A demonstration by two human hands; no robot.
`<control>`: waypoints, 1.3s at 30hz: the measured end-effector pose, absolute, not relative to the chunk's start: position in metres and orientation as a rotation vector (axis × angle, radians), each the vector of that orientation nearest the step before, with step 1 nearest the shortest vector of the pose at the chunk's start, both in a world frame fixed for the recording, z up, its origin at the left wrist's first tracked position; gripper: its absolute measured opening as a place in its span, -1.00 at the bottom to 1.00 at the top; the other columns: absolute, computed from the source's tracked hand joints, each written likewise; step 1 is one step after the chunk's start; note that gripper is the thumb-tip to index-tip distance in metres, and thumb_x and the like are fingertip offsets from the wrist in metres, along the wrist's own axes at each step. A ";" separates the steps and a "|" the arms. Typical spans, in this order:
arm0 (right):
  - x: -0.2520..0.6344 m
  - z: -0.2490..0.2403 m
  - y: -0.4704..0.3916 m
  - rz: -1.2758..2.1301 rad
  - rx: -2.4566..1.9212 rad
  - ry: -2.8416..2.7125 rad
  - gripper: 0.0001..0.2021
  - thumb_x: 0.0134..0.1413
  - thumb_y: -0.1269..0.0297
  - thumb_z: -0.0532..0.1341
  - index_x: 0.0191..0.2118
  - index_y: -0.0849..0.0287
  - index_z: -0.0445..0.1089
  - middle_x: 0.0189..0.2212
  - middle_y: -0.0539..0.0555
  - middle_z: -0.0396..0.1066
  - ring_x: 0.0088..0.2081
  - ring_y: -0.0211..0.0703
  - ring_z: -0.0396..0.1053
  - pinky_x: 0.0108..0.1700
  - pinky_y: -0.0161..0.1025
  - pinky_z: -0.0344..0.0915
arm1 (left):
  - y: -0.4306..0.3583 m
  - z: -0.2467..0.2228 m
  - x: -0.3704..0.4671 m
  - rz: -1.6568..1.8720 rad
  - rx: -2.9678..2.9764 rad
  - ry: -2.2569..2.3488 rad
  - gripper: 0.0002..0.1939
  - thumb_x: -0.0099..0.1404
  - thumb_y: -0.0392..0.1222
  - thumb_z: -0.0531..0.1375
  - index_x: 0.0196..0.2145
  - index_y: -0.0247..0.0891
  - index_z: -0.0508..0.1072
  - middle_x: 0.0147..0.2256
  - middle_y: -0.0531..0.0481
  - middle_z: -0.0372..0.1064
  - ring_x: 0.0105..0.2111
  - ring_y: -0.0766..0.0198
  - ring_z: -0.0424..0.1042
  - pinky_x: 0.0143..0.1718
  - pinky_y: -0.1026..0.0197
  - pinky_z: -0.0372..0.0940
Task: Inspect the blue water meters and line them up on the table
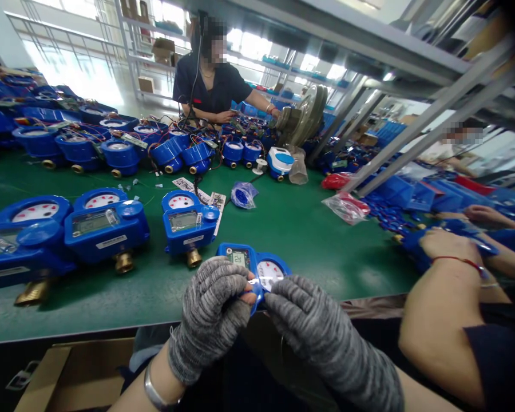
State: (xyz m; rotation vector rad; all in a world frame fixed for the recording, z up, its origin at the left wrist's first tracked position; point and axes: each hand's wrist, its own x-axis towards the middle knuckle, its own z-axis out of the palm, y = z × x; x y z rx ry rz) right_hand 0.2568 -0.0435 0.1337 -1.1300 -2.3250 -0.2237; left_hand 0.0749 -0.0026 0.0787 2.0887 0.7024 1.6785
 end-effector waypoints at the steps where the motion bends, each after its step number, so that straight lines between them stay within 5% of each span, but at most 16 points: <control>1: 0.259 0.128 -0.048 -0.291 -1.124 -2.328 -0.81 0.19 0.45 0.11 -0.30 0.12 0.47 -0.42 0.15 0.48 -0.39 -0.04 0.41 -0.36 -0.13 0.42 | -0.002 0.079 0.075 1.678 2.082 0.696 -0.76 0.22 -0.40 0.23 -0.16 -0.20 0.39 -0.22 -0.05 0.51 -0.15 0.21 0.48 0.00 0.03 0.36; 6: 0.266 0.106 -0.061 -0.265 -1.154 -2.276 -0.77 0.17 0.46 0.17 -0.11 0.07 0.44 -0.31 0.15 0.50 -0.27 0.01 0.45 -0.22 -0.01 0.49 | -0.002 0.081 0.076 1.662 2.074 0.743 -0.79 0.24 -0.38 0.22 -0.18 -0.17 0.39 -0.24 -0.04 0.51 -0.18 0.21 0.48 -0.02 0.02 0.37; 12: 0.260 0.112 -0.050 -0.288 -1.076 -2.188 -0.81 0.22 0.48 0.15 -0.13 0.08 0.41 -0.31 0.11 0.51 -0.23 -0.05 0.46 -0.17 -0.05 0.47 | -0.002 0.079 0.078 1.644 2.053 0.762 -0.81 0.24 -0.38 0.21 -0.20 -0.19 0.40 -0.24 -0.04 0.50 -0.17 0.21 0.46 -0.05 0.06 0.36; 20: 0.252 0.106 -0.048 0.146 -1.165 -1.870 -0.82 0.17 0.42 0.22 -0.12 0.08 0.40 -0.13 0.13 0.43 -0.10 -0.06 0.44 -0.07 -0.09 0.45 | -0.010 0.084 0.076 1.541 1.783 0.773 -0.90 0.31 -0.32 0.20 -0.24 -0.19 0.48 -0.20 -0.04 0.50 -0.14 0.21 0.46 -0.04 0.11 0.34; 39: 0.238 0.108 -0.035 0.422 -0.885 -1.761 -0.81 0.17 0.47 0.26 -0.18 0.01 0.41 -0.22 -0.02 0.40 -0.16 -0.24 0.39 -0.09 -0.28 0.37 | -0.009 0.091 0.076 1.406 1.647 0.689 -0.93 0.28 -0.25 0.26 -0.38 -0.23 0.53 -0.23 -0.05 0.49 -0.16 0.20 0.46 -0.06 0.13 0.32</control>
